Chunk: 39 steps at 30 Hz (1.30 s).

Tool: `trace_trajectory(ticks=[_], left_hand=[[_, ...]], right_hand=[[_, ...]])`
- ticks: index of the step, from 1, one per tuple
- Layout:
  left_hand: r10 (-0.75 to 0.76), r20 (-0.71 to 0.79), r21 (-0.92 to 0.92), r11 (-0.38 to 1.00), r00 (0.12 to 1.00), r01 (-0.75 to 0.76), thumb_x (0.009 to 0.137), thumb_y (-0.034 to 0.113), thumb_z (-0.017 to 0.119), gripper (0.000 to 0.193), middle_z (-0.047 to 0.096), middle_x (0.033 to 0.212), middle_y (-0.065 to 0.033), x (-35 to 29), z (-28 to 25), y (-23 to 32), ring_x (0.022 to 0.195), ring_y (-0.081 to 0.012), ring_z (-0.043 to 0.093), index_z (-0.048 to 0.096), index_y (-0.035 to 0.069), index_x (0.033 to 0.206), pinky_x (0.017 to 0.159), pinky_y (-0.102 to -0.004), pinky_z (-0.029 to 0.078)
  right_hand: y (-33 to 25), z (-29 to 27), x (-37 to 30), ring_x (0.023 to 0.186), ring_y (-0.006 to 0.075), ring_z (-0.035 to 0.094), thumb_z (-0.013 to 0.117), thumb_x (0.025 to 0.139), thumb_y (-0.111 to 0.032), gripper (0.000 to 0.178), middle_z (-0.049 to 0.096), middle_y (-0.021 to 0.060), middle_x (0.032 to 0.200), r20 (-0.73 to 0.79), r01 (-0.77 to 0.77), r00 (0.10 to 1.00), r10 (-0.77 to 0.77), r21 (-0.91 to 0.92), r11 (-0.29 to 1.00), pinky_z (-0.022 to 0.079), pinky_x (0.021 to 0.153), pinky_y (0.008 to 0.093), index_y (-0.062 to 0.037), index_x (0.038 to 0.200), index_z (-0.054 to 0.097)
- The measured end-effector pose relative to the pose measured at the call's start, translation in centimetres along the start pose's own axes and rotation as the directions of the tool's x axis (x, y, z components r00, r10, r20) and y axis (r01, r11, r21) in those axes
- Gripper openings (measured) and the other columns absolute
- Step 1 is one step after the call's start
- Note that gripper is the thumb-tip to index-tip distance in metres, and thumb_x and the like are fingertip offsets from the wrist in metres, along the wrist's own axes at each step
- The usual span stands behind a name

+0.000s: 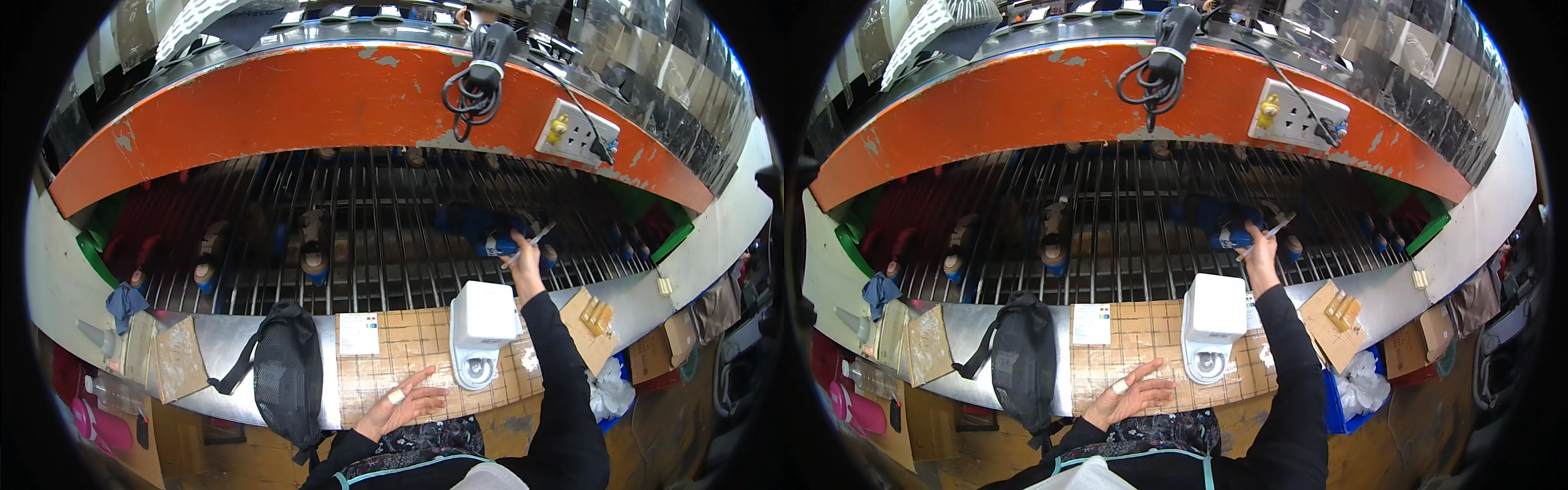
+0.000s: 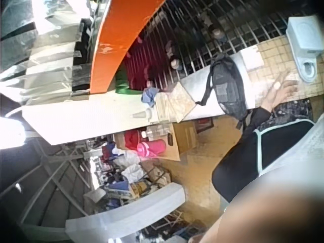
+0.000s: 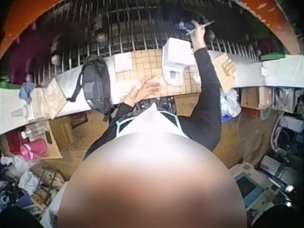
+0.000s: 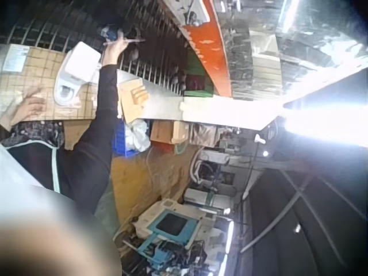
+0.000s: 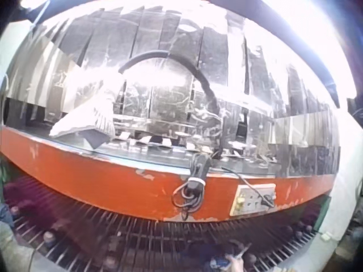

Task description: The person repeatedly applies glue to the sole and strap areas of a blue sandal using a small brush. The sandal is held and rotated to access different sections while the brush is dipped into a white container between applications.

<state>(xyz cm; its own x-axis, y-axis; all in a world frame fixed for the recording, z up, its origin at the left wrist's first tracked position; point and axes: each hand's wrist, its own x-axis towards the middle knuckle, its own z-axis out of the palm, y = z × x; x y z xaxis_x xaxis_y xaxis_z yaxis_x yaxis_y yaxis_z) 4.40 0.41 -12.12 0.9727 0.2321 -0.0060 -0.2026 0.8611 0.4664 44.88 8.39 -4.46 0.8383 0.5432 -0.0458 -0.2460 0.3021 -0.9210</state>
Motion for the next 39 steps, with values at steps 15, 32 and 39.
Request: trace_trajectory(ticks=[15,32,39], left_hand=[[0.01,-0.04,0.011,1.0,0.999,-0.009,0.093,0.05,0.054,0.084,0.045,0.137,-0.028,-0.2,1.2,0.4,0.125,-0.0371,0.049,0.012,0.007,0.153,0.105,-0.0424,0.04],[0.017,-0.107,0.056,0.998,0.994,-0.011,0.093,0.051,0.053,0.077,0.047,0.134,-0.0294,0.1,1.1,-0.1,0.12,-0.0385,0.053,0.02,0.013,0.151,0.103,-0.0465,0.042],[0.064,-0.063,0.128,0.99,0.996,-0.056,0.093,0.048,0.056,0.076,0.049,0.133,-0.0269,-0.1,0.2,-0.5,0.119,-0.0357,0.054,0.025,0.006,0.149,0.102,-0.043,0.043]], right_hand=[[4.3,0.8,0.2,0.069,0.0205,0.068,0.079,0.072,-0.018,0.054,0.069,0.0156,0.088,0.533,0.376,0.843,0.077,-0.685,0.623,0.054,0.061,0.0351,0.0051,0.115,0.056],[-2.3,-12.2,9.2,0.094,0.0345,0.066,0.08,0.056,-0.05,0.098,0.07,0.0188,0.096,0.196,0.143,0.926,-0.322,-0.973,-0.179,0.037,0.093,0.0506,0.0036,0.129,0.042],[-13.7,-10.6,-4.7,0.081,0.0349,0.066,0.082,0.06,-0.053,0.071,0.065,0.0196,0.082,0.074,0.205,0.871,-0.486,-0.953,0.221,0.049,0.07,0.0407,-0.0021,0.097,0.049]])
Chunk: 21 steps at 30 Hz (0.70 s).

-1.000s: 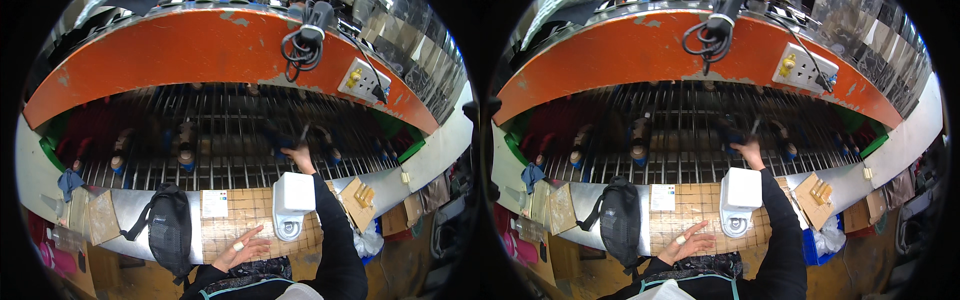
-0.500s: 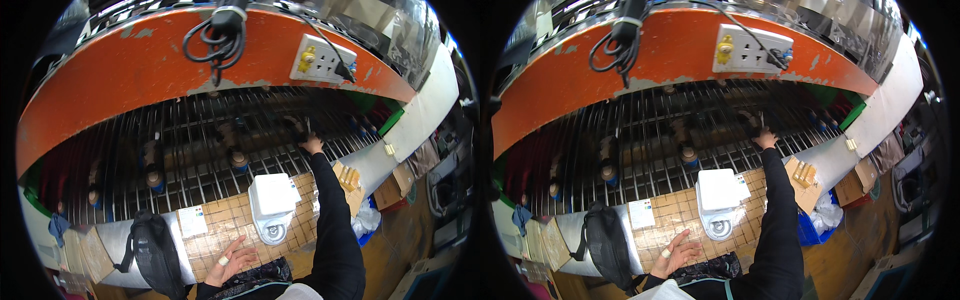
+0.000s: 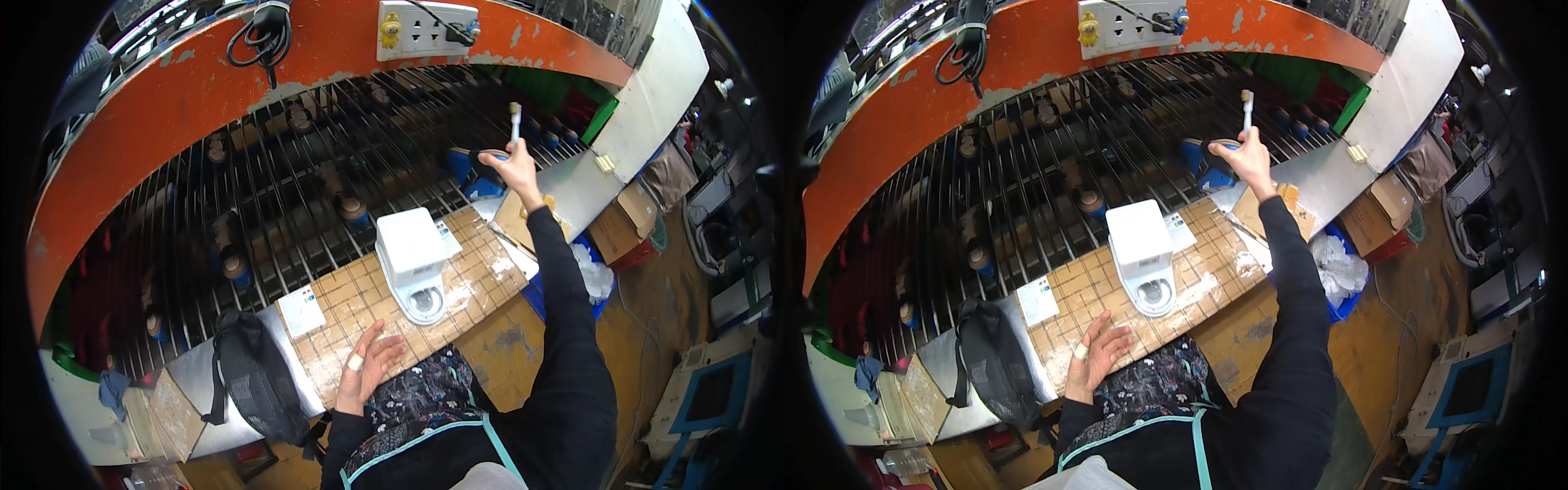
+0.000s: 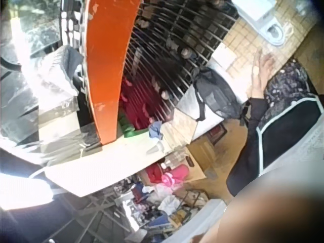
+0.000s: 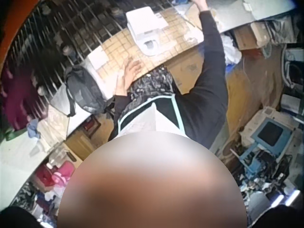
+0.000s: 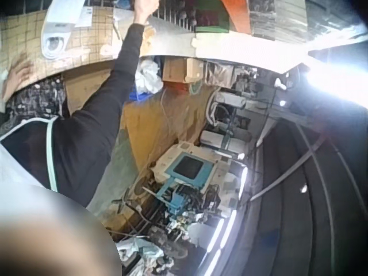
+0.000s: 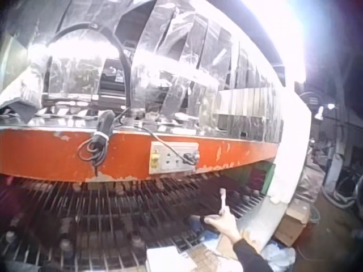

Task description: The person repeatedly applies glue to the sole and strap areas of a blue sandal using a small brush. The sandal is held and rotated to access different sections while the brush is dipped into a white container between applications.

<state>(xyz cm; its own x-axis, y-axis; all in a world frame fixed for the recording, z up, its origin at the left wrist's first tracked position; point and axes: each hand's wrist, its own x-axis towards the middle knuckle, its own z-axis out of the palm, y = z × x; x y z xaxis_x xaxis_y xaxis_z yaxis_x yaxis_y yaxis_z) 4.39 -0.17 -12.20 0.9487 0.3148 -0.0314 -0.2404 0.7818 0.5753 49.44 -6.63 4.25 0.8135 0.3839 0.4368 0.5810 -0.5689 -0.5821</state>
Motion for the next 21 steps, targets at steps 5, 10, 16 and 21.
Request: trace_trajectory(ticks=[5,10,16,21], left_hand=[[-0.001,0.075,0.126,0.992,0.997,-0.008,0.089,0.048,0.061,0.079,0.052,0.131,-0.025,-0.1,3.1,0.8,0.122,-0.0355,0.053,0.031,0.0,0.145,0.103,-0.0432,0.042],[-0.087,0.151,0.059,0.995,0.985,0.079,0.074,0.053,0.075,0.108,0.03,0.147,-0.0265,-1.4,8.9,0.6,0.131,-0.0442,0.04,0.016,0.007,0.152,0.102,-0.0524,0.042],[-0.109,0.078,-0.307,0.943,0.991,0.128,0.07,0.028,0.085,0.095,0.039,0.146,-0.0131,-5.8,9.3,0.0,0.136,-0.0349,0.036,0.03,0.017,0.147,0.105,-0.0635,0.035],[-0.093,-0.166,-0.276,0.96,0.982,0.044,0.068,0.02,0.086,0.094,0.045,0.143,-0.0122,-9.0,7.2,-1.6,0.133,-0.033,0.04,0.033,0.017,0.146,0.107,-0.0609,0.034]], right_hand=[[-3.3,-7.5,-11.2,0.074,0.0159,0.054,0.084,0.064,-0.037,0.058,0.052,0.0042,0.081,-0.081,0.077,0.996,-0.04,0.53,0.844,0.044,0.066,0.0273,-0.0074,0.092,0.043],[-7.3,-8.7,-23.5,0.087,0.016,0.06,0.084,0.062,-0.028,0.065,0.062,0.0076,0.088,0.109,-0.004,0.978,-0.179,0.866,0.5,0.039,0.094,0.0347,-0.009,0.102,0.036],[-7.9,-6.5,-30.3,0.095,0.0166,0.062,0.085,0.064,-0.028,0.066,0.069,0.0146,0.094,0.377,-0.146,0.821,-0.429,0.865,0.48,0.034,0.102,0.0358,-0.0081,0.102,0.034],[-4.0,-4.7,-29.9,0.082,0.0189,0.062,0.052,0.099,-0.032,0.031,0.068,0.013,0.089,0.591,-0.134,0.775,-0.225,0.501,0.855,0.045,0.077,0.0336,-0.0017,0.091,0.051]])
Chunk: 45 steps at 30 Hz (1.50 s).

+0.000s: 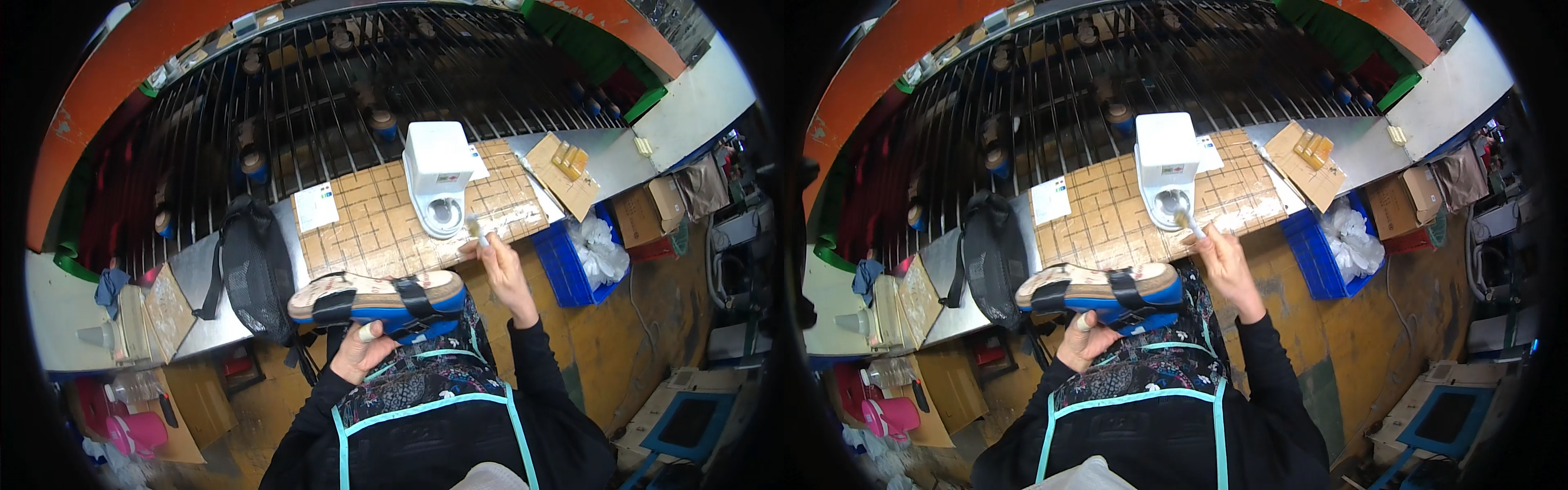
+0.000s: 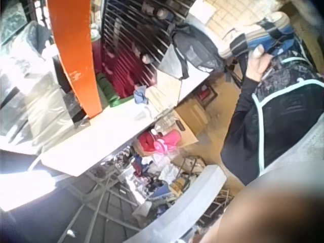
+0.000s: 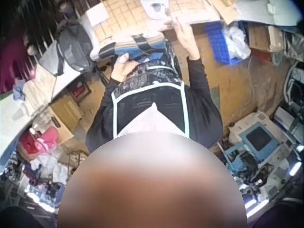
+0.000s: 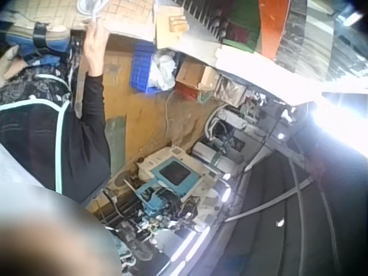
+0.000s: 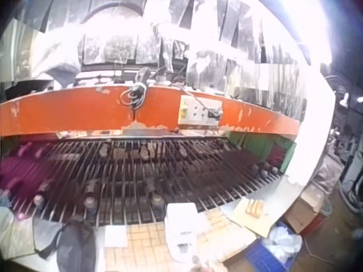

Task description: The person repeatedly applies glue to the sole and strap areas of a blue sandal using a small brush. The sandal is held and rotated to access different sections while the brush is dipped into a white container between applications.

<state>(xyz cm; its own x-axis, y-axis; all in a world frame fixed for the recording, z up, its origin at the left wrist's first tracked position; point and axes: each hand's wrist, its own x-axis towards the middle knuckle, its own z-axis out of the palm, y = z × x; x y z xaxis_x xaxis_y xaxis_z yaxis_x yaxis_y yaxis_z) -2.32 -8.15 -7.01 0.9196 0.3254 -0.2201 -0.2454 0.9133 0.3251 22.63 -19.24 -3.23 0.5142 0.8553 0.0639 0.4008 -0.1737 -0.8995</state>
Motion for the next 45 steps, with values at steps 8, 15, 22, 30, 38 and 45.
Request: trace_trajectory(ticks=[8,15,22,30,38,45], left_hand=[[0.785,0.23,0.728,0.253,0.576,-0.637,0.052,0.047,0.091,0.113,0.048,0.13,-0.0114,-1.9,0.4,6.1,0.121,-0.0243,0.05,0.034,0.004,0.14,0.104,-0.0379,0.042],[0.92,0.312,0.868,-0.175,0.236,-0.464,0.055,0.041,0.09,0.112,0.045,0.131,-0.0073,-3.5,2.1,7.0,0.119,-0.0198,0.049,0.03,0.003,0.142,0.104,-0.0334,0.042],[0.607,0.726,0.67,-0.729,0.323,-0.135,0.057,0.02,0.092,0.105,0.045,0.131,-0.0063,-3.5,6.1,9.6,0.12,-0.0211,0.048,0.031,0.004,0.142,0.106,-0.0334,0.04],[0.767,0.572,0.816,-0.567,0.292,-0.11,0.062,0.012,0.089,0.095,0.051,0.126,-0.0103,-2.3,6.1,8.2,0.115,-0.0225,0.053,0.035,0.002,0.139,0.102,-0.0318,0.043],[0.76,0.303,0.495,0.39,0.575,-0.777,0.091,0.024,0.045,0.061,0.038,0.144,-0.0187,-1.2,4.1,9.5,0.126,-0.032,0.047,0.027,0.009,0.148,0.105,-0.0451,0.04],[0.845,0.516,0.743,-0.357,0.143,-0.566,0.088,0.011,0.065,0.044,0.043,0.137,-0.0334,5.5,-0.1,5.8,0.119,-0.0387,0.055,0.05,0.003,0.128,0.095,-0.0442,0.051]], right_hand=[[3.2,-1.0,3.3,0.073,0.0211,0.056,0.067,0.087,-0.024,0.008,0.056,0.0036,0.076,-0.247,0.106,0.888,-0.388,-0.712,0.695,0.028,0.074,0.039,-0.0161,0.088,0.067],[3.5,-0.7,5.3,0.074,0.0195,0.054,0.074,0.078,-0.021,0.007,0.056,0.0006,0.076,-0.135,0.183,0.823,-0.552,-0.857,0.482,0.028,0.075,0.0396,-0.0166,0.08,0.069],[3.2,-1.0,5.6,0.075,0.0203,0.053,0.074,0.077,-0.021,0.007,0.056,0.0007,0.078,-0.139,0.202,0.81,-0.569,-0.846,0.493,0.029,0.077,0.0413,-0.017,0.079,0.069],[3.0,-1.5,5.3,0.072,0.0217,0.058,0.072,0.08,-0.023,0.009,0.059,0.0022,0.075,-0.106,0.188,0.884,-0.455,-0.811,0.553,0.031,0.079,0.0424,-0.0139,0.079,0.069],[5.3,-3.0,4.8,0.059,0.012,0.056,0.064,0.091,-0.026,0.023,0.062,0.0042,0.065,-0.159,-0.182,0.978,0.134,-0.338,0.923,0.04,0.063,0.0289,-0.0048,0.085,0.07],[5.3,-1.1,3.5,0.063,0.0074,0.055,0.067,0.089,-0.021,0.017,0.063,0.0022,0.07,-0.098,-0.222,0.965,0.243,0.188,0.957,0.04,0.065,0.026,-0.0047,0.086,0.068]])
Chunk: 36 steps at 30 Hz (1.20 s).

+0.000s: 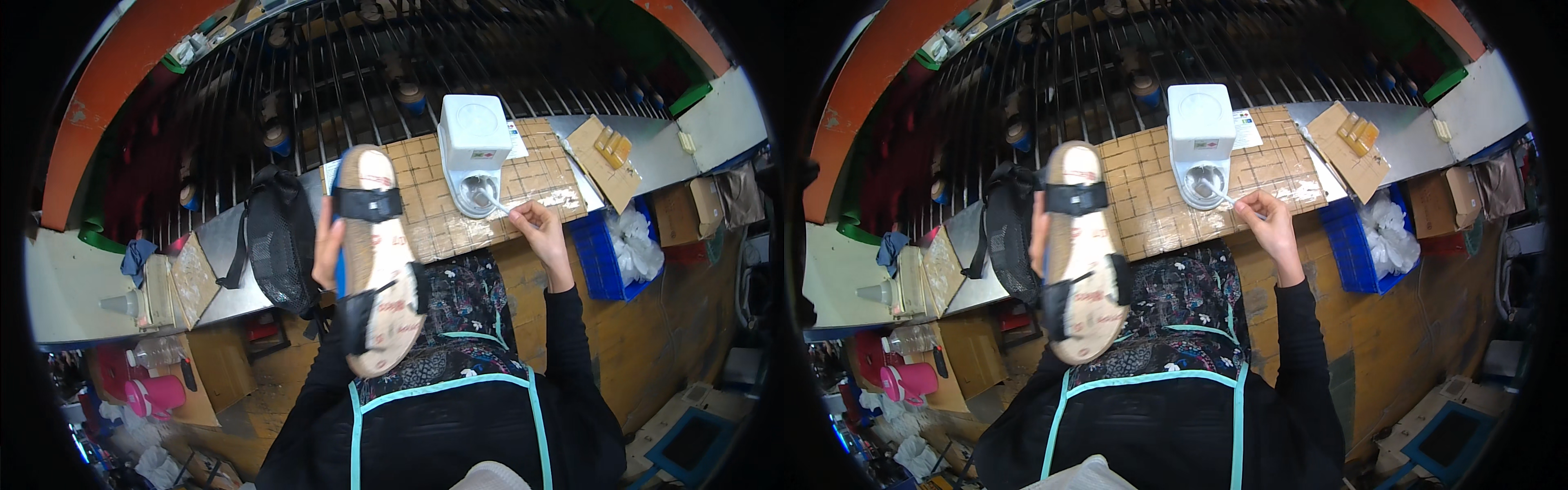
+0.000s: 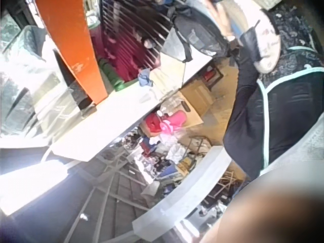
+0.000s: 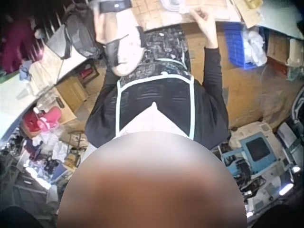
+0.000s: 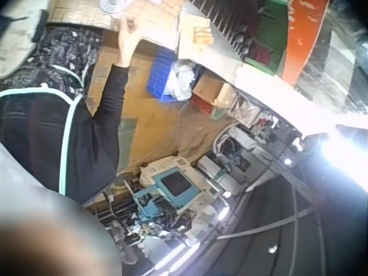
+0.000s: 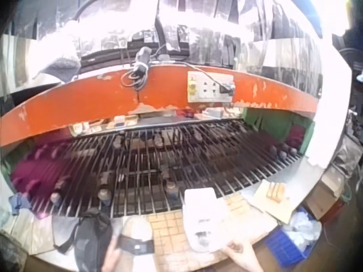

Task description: The person repeatedly applies glue to the sole and strap areas of a blue sandal using a small brush. The sandal is held and rotated to access different sections while the brush is dipped into a white container between applications.

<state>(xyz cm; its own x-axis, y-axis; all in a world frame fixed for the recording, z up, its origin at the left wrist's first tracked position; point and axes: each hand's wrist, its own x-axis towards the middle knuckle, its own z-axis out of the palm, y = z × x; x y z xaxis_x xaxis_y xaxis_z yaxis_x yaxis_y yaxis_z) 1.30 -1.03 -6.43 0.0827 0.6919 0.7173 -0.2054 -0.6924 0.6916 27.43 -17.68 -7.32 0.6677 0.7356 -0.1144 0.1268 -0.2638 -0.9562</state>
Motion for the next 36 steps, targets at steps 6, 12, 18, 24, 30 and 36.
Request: trace_trajectory(ticks=[6,12,18,24,30,36], left_hand=[[0.234,0.181,0.33,0.9,0.955,-0.283,0.077,0.012,0.075,0.041,0.056,0.129,-0.0251,0.3,1.7,-0.4,0.118,-0.0427,0.056,0.061,0.012,0.116,0.098,-0.0457,0.048],[0.392,0.11,0.35,0.845,0.913,-0.404,0.078,0.013,0.073,0.037,0.059,0.126,-0.0232,2.9,2.1,0.8,0.118,-0.042,0.056,0.063,0.016,0.114,0.097,-0.047,0.049],[0.385,0.145,0.41,0.815,0.911,-0.41,0.078,0.012,0.073,0.039,0.06,0.125,-0.0216,2.7,0.5,1.7,0.118,-0.0431,0.056,0.061,0.018,0.115,0.096,-0.0474,0.049],[0.425,0.177,0.449,0.768,0.888,-0.457,0.077,0.012,0.072,0.036,0.062,0.122,-0.0188,2.7,-0.2,2.2,0.113,-0.0433,0.059,0.062,0.021,0.111,0.091,-0.0491,0.053],[0.434,0.2,0.442,0.76,0.878,-0.476,0.076,0.013,0.072,0.037,0.063,0.12,-0.0179,2.9,-0.6,2.3,0.112,-0.0423,0.06,0.062,0.023,0.11,0.089,-0.0481,0.054],[0.446,0.228,0.458,0.736,0.866,-0.499,0.075,0.013,0.073,0.039,0.063,0.12,-0.0166,3.2,-0.9,2.4,0.112,-0.0406,0.06,0.062,0.025,0.11,0.09,-0.0485,0.054]], right_hand=[[-7.8,3.2,-3.3,0.078,0.0163,0.058,0.078,0.076,-0.017,0.013,0.063,0.0004,0.081,-0.174,0.46,0.616,-0.768,-0.712,0.531,0.029,0.087,0.0349,-0.0141,0.088,0.074],[-11.7,6.4,-6.5,0.071,0.0102,0.056,0.082,0.07,-0.012,0.022,0.062,0.0039,0.09,-0.239,0.633,0.673,-0.7,-0.304,0.712,0.033,0.08,0.0274,-0.0091,0.09,0.076],[-10.7,9.4,-5.7,0.066,0.0088,0.052,0.079,0.076,-0.012,0.016,0.057,0.0049,0.094,-0.19,0.542,0.828,-0.527,0.029,0.84,0.038,0.076,0.0252,-0.0056,0.091,0.075],[-11.5,9.7,-3.9,0.064,0.0083,0.048,0.079,0.076,-0.013,0.016,0.056,0.003,0.095,-0.223,0.588,0.766,-0.603,-0.135,0.797,0.035,0.077,0.0272,-0.0074,0.091,0.075],[-12.9,9.3,-1.8,0.071,0.011,0.053,0.081,0.074,-0.015,0.02,0.057,0.0027,0.096,-0.231,0.676,0.589,-0.775,-0.384,0.628,0.029,0.082,0.0299,-0.0113,0.092,0.075],[-13.0,8.3,-1.6,0.083,0.014,0.057,0.082,0.071,-0.012,0.023,0.057,0.0033,0.094,-0.115,0.733,0.576,-0.81,-0.366,0.573,0.028,0.083,0.0303,-0.0129,0.092,0.076]])
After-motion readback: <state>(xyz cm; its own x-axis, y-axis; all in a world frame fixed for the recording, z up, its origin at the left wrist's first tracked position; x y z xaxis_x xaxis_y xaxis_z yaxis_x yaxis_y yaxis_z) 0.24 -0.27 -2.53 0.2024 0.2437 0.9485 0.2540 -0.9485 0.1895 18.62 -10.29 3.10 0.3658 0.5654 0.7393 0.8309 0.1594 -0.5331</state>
